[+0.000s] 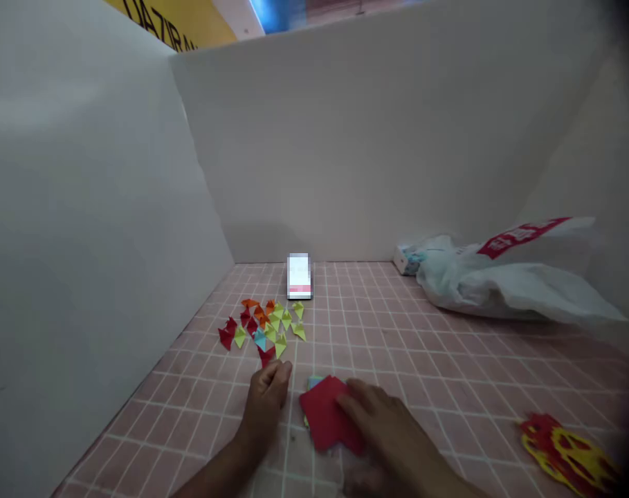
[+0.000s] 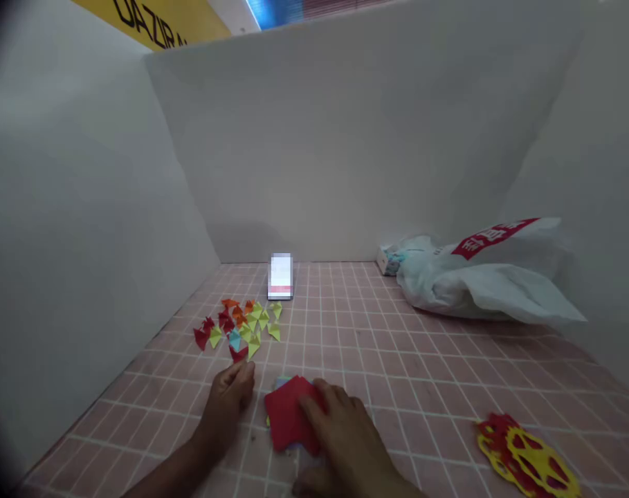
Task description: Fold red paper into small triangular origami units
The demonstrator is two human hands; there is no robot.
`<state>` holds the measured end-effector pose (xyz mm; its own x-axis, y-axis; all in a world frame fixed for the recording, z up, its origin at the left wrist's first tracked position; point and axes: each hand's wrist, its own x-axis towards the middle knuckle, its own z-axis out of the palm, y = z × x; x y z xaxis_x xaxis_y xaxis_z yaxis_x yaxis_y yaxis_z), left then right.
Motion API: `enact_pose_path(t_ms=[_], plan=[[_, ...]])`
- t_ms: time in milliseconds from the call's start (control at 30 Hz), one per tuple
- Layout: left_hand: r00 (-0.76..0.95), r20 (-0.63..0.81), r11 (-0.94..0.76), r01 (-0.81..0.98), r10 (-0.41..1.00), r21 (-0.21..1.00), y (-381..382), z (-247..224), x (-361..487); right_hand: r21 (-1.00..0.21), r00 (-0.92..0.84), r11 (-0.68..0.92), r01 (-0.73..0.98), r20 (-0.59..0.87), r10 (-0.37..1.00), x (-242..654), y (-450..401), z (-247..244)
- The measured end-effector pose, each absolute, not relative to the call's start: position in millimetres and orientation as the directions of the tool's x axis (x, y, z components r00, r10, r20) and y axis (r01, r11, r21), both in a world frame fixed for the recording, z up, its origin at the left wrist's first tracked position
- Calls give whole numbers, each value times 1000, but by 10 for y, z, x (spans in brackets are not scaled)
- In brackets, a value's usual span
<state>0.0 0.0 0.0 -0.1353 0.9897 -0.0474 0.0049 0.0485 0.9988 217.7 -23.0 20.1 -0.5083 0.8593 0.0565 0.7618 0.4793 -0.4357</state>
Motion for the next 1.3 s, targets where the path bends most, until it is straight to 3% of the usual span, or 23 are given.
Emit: enact_pose_path(t_ms=[133, 267, 533, 700, 767, 833, 900, 1000, 1167, 1300], plan=[[-128, -44, 45, 0, 991, 999, 0, 8, 3, -291, -523, 532, 795, 115, 844, 2176, -334, -23], [-122, -44, 45, -1, 992, 999, 7, -4, 4, -287, -507, 536, 794, 173, 844, 2197, -337, -39], [-98, -33, 34, 9, 995, 999, 10, -6, -1, -475, -452, 526, 705, 270, 850, 2254, -238, -84], [-86, -12, 16, 42, 996, 999, 3, 34, -4, -724, -346, 460, 514, 316, 884, 2278, -151, 82], [-77, 6, -1, 60, 997, 998, -8, 63, 1, -882, -240, 283, 376, 203, 949, 2249, -118, 190], [-61, 27, -23, 74, 998, 997, -28, 94, 12, -990, -206, 26, 136, -3, 979, 2198, -89, 251], [-39, 48, -45, 82, 998, 996, -58, 111, 23, -975, -221, -191, -110, -164, 961, 2136, -75, 252], [-2, 58, -57, 96, 998, 994, -117, 101, 18, -897, -243, -286, -336, -211, 947, 2051, -103, 207], [142, 95, -111, 107, 985, 988, -185, 87, -27, -865, -379, -360, -349, -221, 899, 1996, -207, 221], [206, -3, -20, 112, 979, 993, -188, 164, 5, -898, -486, -370, -236, -221, 846, 2008, -235, 254]])
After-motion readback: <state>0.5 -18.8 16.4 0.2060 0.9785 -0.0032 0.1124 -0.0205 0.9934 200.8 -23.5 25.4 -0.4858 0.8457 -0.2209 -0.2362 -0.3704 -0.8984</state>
